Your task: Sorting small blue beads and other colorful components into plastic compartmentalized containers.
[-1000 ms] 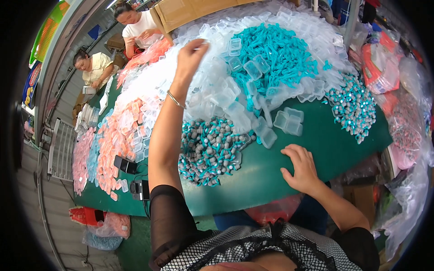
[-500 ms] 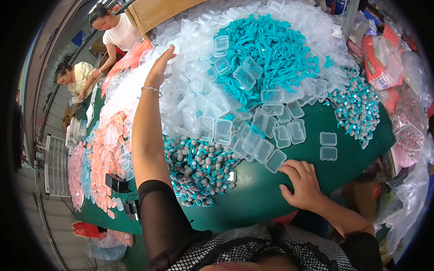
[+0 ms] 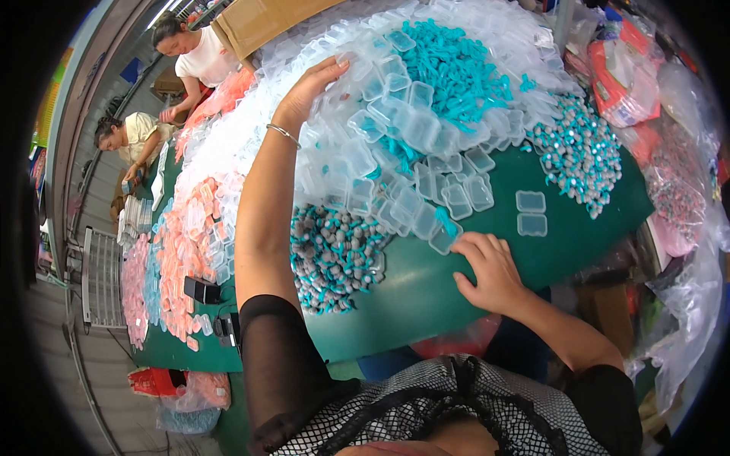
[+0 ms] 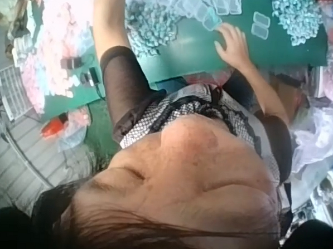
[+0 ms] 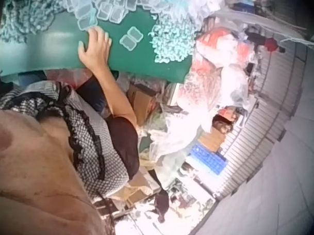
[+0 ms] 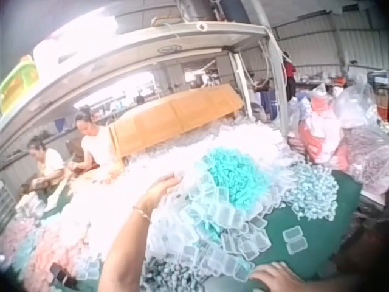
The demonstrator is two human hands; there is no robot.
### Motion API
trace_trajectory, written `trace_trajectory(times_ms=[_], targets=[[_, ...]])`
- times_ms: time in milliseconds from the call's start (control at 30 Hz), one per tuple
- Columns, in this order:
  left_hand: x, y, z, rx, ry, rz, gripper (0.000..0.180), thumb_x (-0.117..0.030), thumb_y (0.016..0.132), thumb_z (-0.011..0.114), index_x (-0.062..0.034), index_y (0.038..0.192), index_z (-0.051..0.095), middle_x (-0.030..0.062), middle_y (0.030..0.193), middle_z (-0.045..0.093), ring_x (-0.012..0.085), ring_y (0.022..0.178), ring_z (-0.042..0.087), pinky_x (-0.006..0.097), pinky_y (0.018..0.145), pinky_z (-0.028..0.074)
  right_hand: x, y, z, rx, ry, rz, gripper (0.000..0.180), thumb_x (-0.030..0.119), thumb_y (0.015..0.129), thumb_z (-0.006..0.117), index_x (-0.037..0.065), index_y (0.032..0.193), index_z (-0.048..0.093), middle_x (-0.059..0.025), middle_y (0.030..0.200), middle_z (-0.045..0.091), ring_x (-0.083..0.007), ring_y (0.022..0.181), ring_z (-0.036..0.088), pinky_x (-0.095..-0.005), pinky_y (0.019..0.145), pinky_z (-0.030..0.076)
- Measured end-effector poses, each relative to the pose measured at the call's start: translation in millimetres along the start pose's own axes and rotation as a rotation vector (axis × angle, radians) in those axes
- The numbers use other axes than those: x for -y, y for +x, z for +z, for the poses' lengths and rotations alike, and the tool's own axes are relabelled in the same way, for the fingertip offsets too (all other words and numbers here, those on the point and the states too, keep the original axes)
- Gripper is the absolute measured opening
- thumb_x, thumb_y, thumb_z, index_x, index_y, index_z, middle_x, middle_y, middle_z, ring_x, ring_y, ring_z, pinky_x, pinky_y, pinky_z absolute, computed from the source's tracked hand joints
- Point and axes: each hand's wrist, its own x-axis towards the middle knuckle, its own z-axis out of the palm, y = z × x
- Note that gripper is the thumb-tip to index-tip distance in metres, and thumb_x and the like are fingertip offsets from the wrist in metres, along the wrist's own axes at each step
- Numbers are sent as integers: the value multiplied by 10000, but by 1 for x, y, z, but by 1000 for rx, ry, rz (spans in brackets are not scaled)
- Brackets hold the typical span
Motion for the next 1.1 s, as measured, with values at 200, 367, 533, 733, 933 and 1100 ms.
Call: trace_trajectory(times_ms=[200, 367, 533, 733, 933, 1100], targets=[[-14, -37, 58, 35, 370, 163, 437, -343, 865, 689, -68, 1203, 661, 64, 1169, 630, 166, 1072, 564, 303, 918, 473, -8, -4, 7, -76, -11, 20, 453, 122, 743, 690, 77, 1168, 539, -130, 1181, 531, -340, 1116, 512, -426, 898, 401], [12, -62, 99, -80, 1065, 663, 369, -292, 819, 724, -72, 1113, 697, 91, 1264, 632, 299, 1122, 578, 384, 1008, 432, -14, -4, 16, -214, 154, -39, 419, 72, 739, 683, 72, 1139, 560, -132, 1150, 548, -341, 1083, 537, -397, 879, 462], [26, -92, 149, -63, 1053, 742, 257, -230, 784, 720, -129, 1020, 708, 65, 1185, 662, 299, 1123, 585, 431, 984, 442, -29, -7, 16, -245, 360, -63, 187, 42, 759, 661, 27, 944, 635, -96, 957, 616, -258, 867, 622, -358, 767, 497], [38, -134, 193, -170, 1244, 774, 266, -153, 805, 692, -148, 1070, 676, 25, 1241, 627, 268, 1211, 542, 455, 961, 427, -15, -27, -7, -413, 165, -108, 201, 40, 766, 663, 63, 966, 658, -74, 1027, 618, -260, 943, 595, -375, 821, 470], [41, -221, 271, -398, 985, 741, 341, -81, 765, 703, -111, 1100, 648, 102, 1198, 586, 335, 1145, 533, 442, 919, 431, -52, -87, -16, -610, -420, 173, 532, 182, 783, 692, 113, 1285, 530, -104, 1272, 540, -315, 1183, 495, -460, 1001, 330], [85, -261, 295, -506, 812, 525, 338, -85, 762, 706, -67, 1093, 641, 126, 1149, 577, 341, 1118, 521, 448, 938, 405, -58, -101, -19, -582, -179, 86, 411, 127, 768, 718, 90, 1159, 596, -113, 1231, 587, -304, 1164, 538, -454, 991, 377]])
